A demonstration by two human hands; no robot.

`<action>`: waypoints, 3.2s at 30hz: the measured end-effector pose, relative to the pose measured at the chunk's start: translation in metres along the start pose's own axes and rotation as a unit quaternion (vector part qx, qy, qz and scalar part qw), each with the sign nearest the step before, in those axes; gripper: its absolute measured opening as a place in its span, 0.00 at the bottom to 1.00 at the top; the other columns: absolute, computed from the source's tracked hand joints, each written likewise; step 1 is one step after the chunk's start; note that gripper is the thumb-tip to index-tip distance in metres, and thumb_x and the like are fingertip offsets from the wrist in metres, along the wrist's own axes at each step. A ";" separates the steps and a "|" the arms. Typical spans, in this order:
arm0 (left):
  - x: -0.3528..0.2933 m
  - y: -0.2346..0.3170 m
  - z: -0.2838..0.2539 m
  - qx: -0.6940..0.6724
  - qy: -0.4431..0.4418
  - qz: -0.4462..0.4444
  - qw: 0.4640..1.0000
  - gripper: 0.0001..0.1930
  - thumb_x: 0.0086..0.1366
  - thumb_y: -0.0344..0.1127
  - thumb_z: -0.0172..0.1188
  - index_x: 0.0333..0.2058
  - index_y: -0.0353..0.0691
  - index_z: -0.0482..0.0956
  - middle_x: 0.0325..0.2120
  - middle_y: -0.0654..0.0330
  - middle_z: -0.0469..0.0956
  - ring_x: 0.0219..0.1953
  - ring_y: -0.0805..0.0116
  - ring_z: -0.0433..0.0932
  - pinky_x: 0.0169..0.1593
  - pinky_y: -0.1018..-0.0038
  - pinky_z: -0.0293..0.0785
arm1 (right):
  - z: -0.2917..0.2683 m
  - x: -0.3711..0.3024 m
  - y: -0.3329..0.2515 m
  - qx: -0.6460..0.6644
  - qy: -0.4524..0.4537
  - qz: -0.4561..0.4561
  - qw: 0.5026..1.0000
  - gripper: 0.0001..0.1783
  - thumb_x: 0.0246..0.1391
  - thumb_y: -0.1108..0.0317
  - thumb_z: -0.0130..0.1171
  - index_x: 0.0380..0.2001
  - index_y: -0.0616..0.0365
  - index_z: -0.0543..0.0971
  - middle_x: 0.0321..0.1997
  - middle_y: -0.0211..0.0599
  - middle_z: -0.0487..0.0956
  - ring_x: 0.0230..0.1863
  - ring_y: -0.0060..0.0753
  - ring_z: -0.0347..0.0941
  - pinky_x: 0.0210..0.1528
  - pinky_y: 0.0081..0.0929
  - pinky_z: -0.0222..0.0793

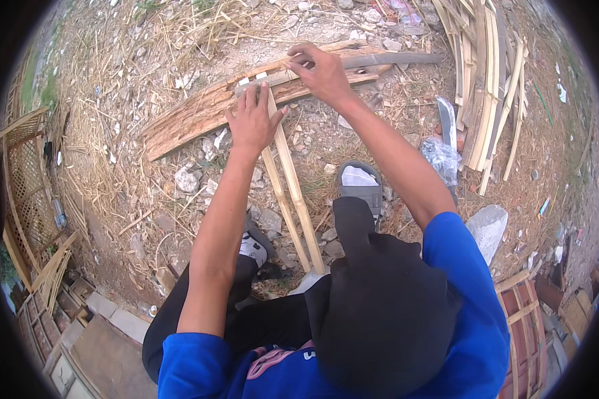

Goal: The person positions bamboo slats against a crossbar, nails them in place using a hammer, and carves a bamboo piece using a knife.

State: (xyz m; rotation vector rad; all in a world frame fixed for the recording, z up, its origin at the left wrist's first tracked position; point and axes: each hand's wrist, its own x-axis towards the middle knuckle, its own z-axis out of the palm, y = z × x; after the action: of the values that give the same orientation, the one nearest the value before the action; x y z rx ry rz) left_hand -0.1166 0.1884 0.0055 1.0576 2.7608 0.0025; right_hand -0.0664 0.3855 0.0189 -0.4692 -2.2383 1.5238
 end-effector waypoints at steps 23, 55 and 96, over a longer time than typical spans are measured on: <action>-0.004 0.003 0.008 -0.012 0.048 0.005 0.999 0.37 0.66 0.60 0.56 0.67 0.46 0.62 0.67 0.53 0.62 0.70 0.53 0.58 0.62 0.40 0.60 | 0.062 0.020 0.029 -0.105 -0.075 -0.217 0.968 0.05 0.52 0.71 0.64 0.33 0.57 0.80 0.27 0.42 0.82 0.28 0.48 0.80 0.30 0.37 0.74; 0.047 0.000 0.025 -0.436 0.241 -0.116 0.859 0.22 0.60 0.23 0.65 0.52 0.35 0.67 0.35 0.51 0.81 0.37 0.59 0.83 0.43 0.65 0.78 | 0.062 0.012 0.027 -0.151 -0.054 -0.247 0.956 0.03 0.50 0.70 0.60 0.30 0.52 0.81 0.26 0.37 0.81 0.29 0.44 0.80 0.29 0.39 0.75; 0.046 0.001 0.026 -0.476 0.237 -0.146 0.834 0.22 0.61 0.31 0.70 0.49 0.34 0.69 0.29 0.55 0.83 0.32 0.65 0.83 0.40 0.70 0.76 | -0.101 -0.187 0.040 -0.405 -0.030 0.198 0.892 0.27 0.51 0.72 0.59 0.56 0.62 0.68 0.47 0.56 0.75 0.48 0.62 0.72 0.50 0.49 0.70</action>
State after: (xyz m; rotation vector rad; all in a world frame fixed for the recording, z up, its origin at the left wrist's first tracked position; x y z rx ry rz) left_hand -0.1452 0.2176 -0.0281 0.3623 2.6235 1.5890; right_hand 0.1478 0.3913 -0.0096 -1.1817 -2.8913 0.6572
